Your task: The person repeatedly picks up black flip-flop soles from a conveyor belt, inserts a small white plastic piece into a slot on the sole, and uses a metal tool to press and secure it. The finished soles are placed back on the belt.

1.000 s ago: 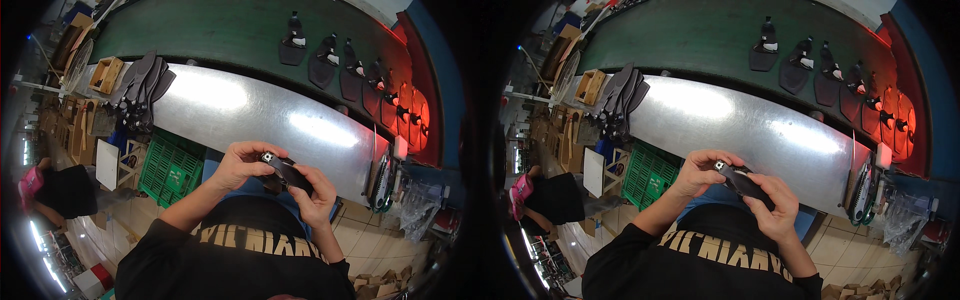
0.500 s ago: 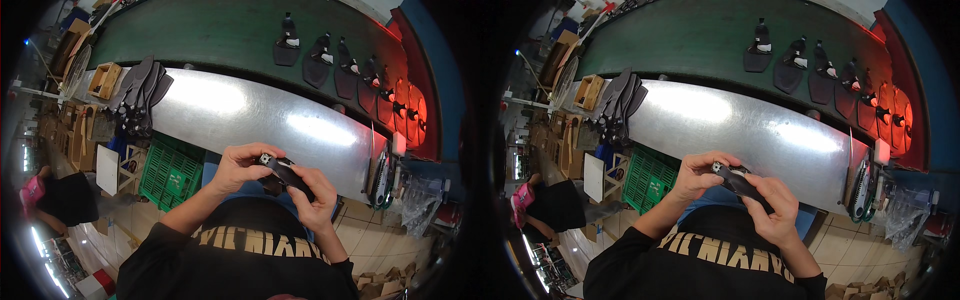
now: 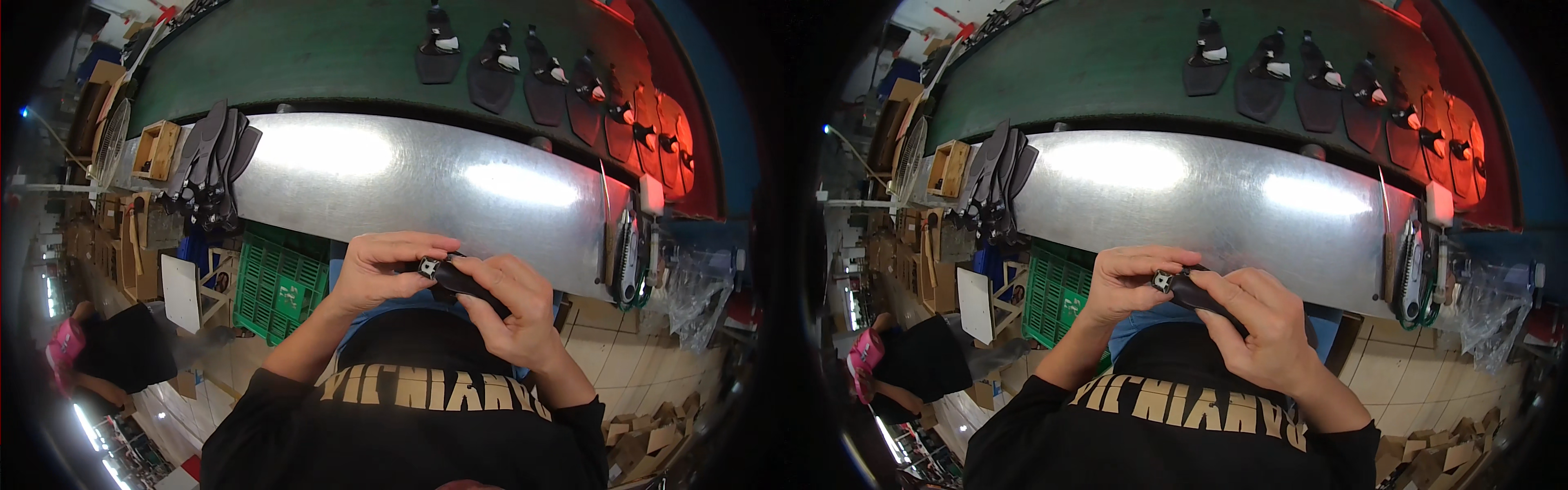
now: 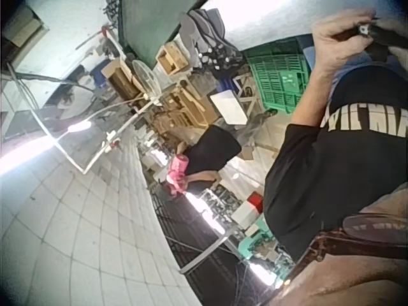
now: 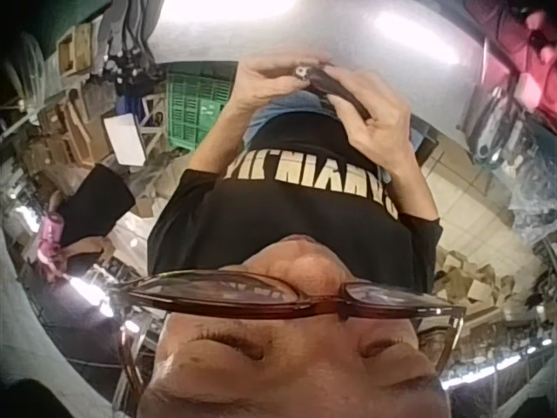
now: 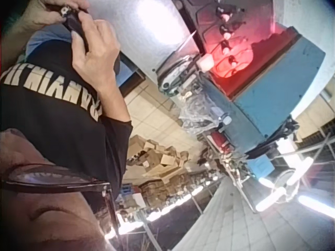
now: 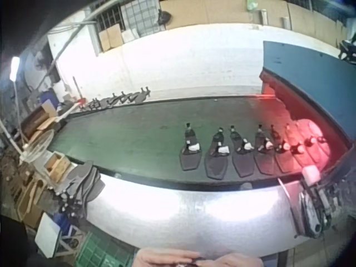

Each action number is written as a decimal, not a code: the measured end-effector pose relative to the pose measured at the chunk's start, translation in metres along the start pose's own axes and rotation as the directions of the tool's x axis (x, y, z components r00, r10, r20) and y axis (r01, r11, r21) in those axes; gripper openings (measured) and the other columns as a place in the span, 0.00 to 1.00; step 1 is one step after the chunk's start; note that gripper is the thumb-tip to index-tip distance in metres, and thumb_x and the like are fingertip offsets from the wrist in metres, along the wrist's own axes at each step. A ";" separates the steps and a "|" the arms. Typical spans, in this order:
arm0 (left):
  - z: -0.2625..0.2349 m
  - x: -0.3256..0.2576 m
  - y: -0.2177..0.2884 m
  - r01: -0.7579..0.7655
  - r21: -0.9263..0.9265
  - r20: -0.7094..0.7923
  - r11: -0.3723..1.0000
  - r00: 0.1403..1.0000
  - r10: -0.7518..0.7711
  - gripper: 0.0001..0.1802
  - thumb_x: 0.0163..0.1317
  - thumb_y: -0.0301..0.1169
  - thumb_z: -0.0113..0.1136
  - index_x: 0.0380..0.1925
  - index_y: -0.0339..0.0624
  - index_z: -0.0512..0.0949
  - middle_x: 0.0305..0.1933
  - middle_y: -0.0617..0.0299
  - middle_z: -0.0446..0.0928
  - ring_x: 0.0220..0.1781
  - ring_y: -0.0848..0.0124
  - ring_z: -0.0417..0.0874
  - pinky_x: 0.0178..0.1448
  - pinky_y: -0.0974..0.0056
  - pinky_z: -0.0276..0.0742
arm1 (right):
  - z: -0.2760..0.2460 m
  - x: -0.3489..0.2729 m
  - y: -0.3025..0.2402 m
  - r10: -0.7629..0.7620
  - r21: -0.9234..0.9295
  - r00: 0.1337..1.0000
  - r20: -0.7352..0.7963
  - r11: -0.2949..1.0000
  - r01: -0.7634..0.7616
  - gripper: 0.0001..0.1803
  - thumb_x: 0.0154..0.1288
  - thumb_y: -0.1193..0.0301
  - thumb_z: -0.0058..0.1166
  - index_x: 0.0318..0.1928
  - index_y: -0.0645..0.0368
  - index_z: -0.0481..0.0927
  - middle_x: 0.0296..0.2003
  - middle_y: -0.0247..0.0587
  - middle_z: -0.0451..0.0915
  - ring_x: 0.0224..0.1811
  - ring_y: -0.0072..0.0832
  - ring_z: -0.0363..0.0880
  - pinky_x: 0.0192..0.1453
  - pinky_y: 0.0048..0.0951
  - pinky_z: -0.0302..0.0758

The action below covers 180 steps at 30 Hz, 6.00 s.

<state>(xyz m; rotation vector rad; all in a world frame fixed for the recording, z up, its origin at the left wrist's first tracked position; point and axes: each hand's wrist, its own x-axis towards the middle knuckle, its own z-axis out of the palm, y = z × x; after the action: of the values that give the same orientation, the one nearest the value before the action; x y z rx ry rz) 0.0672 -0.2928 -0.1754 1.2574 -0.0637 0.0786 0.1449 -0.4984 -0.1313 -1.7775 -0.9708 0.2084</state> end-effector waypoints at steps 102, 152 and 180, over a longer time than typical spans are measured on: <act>0.017 -0.003 0.005 0.604 -0.045 -0.089 0.796 0.791 -0.605 0.06 0.60 0.28 0.65 0.32 0.36 0.80 0.32 0.62 0.81 0.29 0.80 0.79 0.33 0.75 0.75 | 0.015 -0.018 0.026 0.403 0.263 0.899 0.171 0.861 -0.435 0.06 0.56 0.74 0.63 0.31 0.62 0.80 0.24 0.41 0.81 0.25 0.32 0.80 0.29 0.28 0.73; 0.025 0.026 -0.029 0.130 -0.958 -0.117 0.256 0.638 -0.761 0.11 0.62 0.41 0.62 0.33 0.47 0.75 0.27 0.66 0.76 0.20 0.75 0.70 0.17 0.76 0.56 | 0.064 -0.019 0.054 0.261 0.372 0.952 -0.159 0.909 -0.187 0.19 0.67 0.81 0.48 0.58 0.65 0.75 0.25 0.34 0.76 0.25 0.15 0.70 0.29 0.17 0.67; 0.009 0.026 -0.017 0.054 0.020 -0.632 0.998 0.774 -0.030 0.54 0.58 0.73 0.06 0.17 0.39 0.74 0.17 0.63 0.72 0.16 0.76 0.68 0.22 0.74 0.63 | 0.056 -0.021 0.041 0.326 0.345 0.945 0.006 0.887 -0.308 0.14 0.65 0.80 0.49 0.50 0.67 0.76 0.26 0.41 0.80 0.20 0.23 0.74 0.23 0.23 0.70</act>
<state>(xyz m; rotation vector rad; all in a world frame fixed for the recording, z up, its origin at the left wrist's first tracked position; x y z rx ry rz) 0.0943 -0.3056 -0.1865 1.2120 0.5586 0.4663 0.1208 -0.4780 -0.1969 -1.5975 -0.5572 0.5059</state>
